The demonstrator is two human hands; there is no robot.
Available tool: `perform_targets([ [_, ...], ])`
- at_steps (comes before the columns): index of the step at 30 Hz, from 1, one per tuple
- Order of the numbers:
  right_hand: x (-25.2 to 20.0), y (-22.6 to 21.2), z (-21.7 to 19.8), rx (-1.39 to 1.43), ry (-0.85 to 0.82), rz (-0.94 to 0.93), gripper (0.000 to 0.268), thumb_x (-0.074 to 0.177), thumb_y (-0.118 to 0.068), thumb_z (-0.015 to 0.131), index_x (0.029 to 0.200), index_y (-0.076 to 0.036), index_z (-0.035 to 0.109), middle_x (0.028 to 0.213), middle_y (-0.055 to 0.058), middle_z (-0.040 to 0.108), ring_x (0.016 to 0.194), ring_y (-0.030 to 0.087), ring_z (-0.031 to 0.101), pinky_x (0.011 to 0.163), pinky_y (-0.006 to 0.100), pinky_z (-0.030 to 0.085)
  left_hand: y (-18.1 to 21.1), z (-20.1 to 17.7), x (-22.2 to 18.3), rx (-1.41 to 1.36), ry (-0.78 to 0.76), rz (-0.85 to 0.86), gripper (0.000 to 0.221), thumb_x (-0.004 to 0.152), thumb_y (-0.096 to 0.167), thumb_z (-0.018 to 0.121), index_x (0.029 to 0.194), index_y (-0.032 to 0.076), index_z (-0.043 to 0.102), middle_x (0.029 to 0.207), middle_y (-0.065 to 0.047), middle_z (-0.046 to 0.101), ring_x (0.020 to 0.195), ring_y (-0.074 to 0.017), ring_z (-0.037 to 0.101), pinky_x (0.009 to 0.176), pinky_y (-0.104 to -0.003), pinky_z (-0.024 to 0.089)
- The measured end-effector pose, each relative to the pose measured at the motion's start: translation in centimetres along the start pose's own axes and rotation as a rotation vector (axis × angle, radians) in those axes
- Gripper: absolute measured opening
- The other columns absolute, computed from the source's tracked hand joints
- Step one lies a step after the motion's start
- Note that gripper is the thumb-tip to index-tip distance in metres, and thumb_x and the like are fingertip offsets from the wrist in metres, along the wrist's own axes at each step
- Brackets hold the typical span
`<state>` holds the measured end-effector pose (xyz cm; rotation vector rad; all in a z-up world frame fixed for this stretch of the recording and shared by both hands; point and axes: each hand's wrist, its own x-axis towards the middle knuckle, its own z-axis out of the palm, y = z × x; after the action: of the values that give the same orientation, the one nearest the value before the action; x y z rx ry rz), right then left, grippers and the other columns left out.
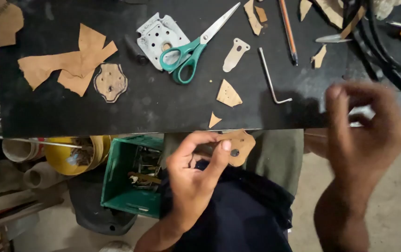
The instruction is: Using a metal template to trace, cut, and mark bolt holes on cardboard pieces.
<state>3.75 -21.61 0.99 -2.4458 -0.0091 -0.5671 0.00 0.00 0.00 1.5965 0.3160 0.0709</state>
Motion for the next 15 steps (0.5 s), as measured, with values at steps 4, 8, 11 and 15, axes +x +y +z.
perform_targets([
  [4, 4.3, 3.7, 0.0, -0.157, 0.013, -0.202, 0.011, 0.126, 0.021, 0.072, 0.135, 0.018, 0.067, 0.129, 0.031, 0.068, 0.098, 0.031, 0.065, 0.069, 0.033, 0.052, 0.7, -0.1, -0.1, -0.003, 0.014, 0.045, 0.019, 0.09, 0.019, 0.074, 0.101, 0.004, 0.077, 0.094, -0.005, 0.08, 0.085, -0.0104, 0.076, 0.067, -0.022, 0.063],
  [8, 7.7, 6.2, 0.4, -0.492, -0.153, -0.568, 0.036, 0.118, 0.008, 0.074, 0.151, -0.003, 0.084, 0.131, 0.013, 0.077, 0.109, 0.032, 0.065, 0.087, 0.039, 0.051, 1.0, -0.4, -0.3, 0.058, 0.05, 0.086, 0.03, 0.094, 0.023, 0.068, 0.113, 0.002, 0.077, 0.107, -0.01, 0.082, 0.09, -0.0093, 0.076, 0.072, -0.022, 0.063],
  [11, 9.0, 7.1, 1.0, -0.771, -0.152, -0.637, 0.038, 0.113, -0.009, 0.077, 0.147, -0.024, 0.086, 0.132, -0.006, 0.082, 0.106, 0.018, 0.065, 0.078, 0.027, 0.051, 1.4, -0.5, -0.1, 0.078, 0.047, 0.097, 0.029, 0.095, 0.02, 0.067, 0.114, 0.001, 0.077, 0.107, -0.009, 0.082, 0.089, -0.0068, 0.075, 0.076, -0.021, 0.063],
  [15, 8.6, 6.9, 1.1, -0.596, -0.131, -0.605, 0.043, 0.113, 0.009, 0.086, 0.156, 0.002, 0.083, 0.129, 0.019, 0.068, 0.116, 0.032, 0.058, 0.094, 0.038, 0.048, 1.3, -0.4, -0.1, 0.033, 0.072, 0.042, 0.022, 0.09, 0.016, 0.073, 0.104, 0.001, 0.08, 0.098, -0.009, 0.083, 0.086, -0.0112, 0.08, 0.075, -0.021, 0.064],
])
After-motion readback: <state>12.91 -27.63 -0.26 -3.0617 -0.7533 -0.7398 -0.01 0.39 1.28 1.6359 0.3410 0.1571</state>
